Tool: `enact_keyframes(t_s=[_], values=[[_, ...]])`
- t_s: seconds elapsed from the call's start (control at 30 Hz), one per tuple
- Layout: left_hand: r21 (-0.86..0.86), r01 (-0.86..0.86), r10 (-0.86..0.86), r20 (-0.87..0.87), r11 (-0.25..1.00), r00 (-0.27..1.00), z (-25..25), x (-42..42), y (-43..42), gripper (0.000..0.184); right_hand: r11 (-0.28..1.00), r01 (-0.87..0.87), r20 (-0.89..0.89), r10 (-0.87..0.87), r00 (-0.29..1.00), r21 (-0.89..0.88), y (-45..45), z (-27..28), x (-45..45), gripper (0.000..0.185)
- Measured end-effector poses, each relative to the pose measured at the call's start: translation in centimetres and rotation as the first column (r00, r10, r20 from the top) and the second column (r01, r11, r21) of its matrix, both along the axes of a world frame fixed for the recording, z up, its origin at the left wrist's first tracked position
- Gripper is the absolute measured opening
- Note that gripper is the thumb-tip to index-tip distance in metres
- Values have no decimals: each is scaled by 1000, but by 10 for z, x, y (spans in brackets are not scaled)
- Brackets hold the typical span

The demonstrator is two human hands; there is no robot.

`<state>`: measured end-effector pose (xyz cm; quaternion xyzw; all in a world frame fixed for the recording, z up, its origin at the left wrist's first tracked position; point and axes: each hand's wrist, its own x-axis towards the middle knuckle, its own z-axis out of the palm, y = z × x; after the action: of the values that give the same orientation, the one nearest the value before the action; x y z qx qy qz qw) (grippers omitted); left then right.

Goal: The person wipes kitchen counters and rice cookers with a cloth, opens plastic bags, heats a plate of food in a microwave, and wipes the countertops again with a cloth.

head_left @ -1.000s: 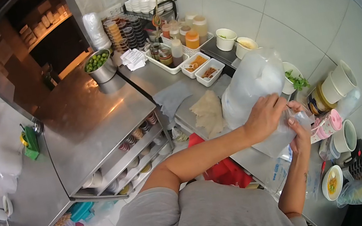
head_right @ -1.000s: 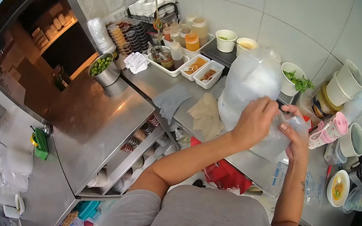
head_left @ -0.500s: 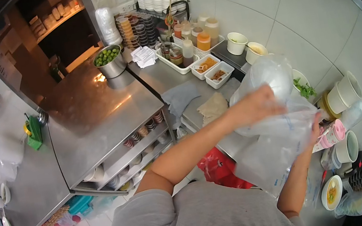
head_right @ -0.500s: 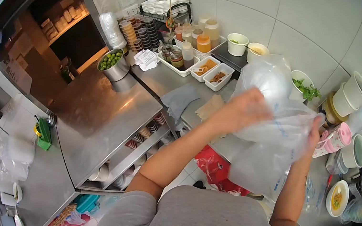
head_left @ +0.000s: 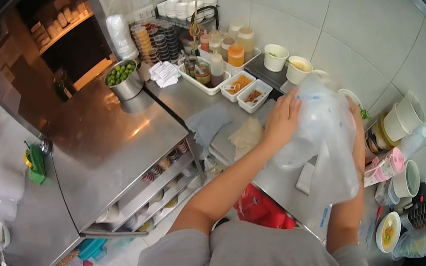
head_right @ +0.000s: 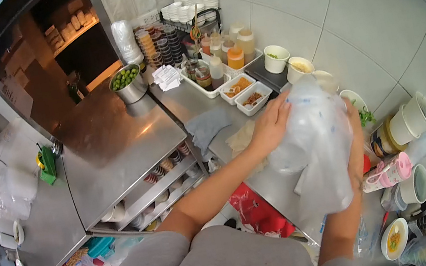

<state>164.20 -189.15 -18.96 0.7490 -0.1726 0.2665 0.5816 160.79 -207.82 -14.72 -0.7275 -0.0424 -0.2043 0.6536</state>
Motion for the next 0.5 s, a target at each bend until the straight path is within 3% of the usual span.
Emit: enact_keyframes(t_s=[0.07, 0.13, 0.17, 0.3, 0.33, 0.43, 0.5], values=[[28, 63, -60, -87, 998, 994, 8, 2, 6, 27, 998, -51, -198, 58, 979, 40, -32, -16, 9, 29], [46, 131, -121, -168, 990, 978, 9, 10, 7, 26, 988, -149, -423, 122, 898, -30, -60, -26, 23, 33], [51, 169, -156, -201, 984, 967, 11, 23, 6, 25, 989, -148, -442, 120, 889, -29, -67, -33, 22, 33], [64, 273, -217, -451, 960, 866, -5, 74, -9, 21, 1000, -11, -314, 9, 949, -4, -57, -61, 10, 33], [23, 319, -282, -410, 948, 867, -16, 83, -11, 23, 1000, 6, -300, -9, 954, -12, -56, -63, 8, 32], [-43, 368, -306, -648, 929, 698, -1, 72, -3, 22, 999, 37, -276, -46, 960, -38, -55, -61, 10, 32], [5, 393, -302, -632, 920, 714, -13, 74, -2, 23, 997, 45, -263, -60, 963, -60, -56, -52, 19, 32]])
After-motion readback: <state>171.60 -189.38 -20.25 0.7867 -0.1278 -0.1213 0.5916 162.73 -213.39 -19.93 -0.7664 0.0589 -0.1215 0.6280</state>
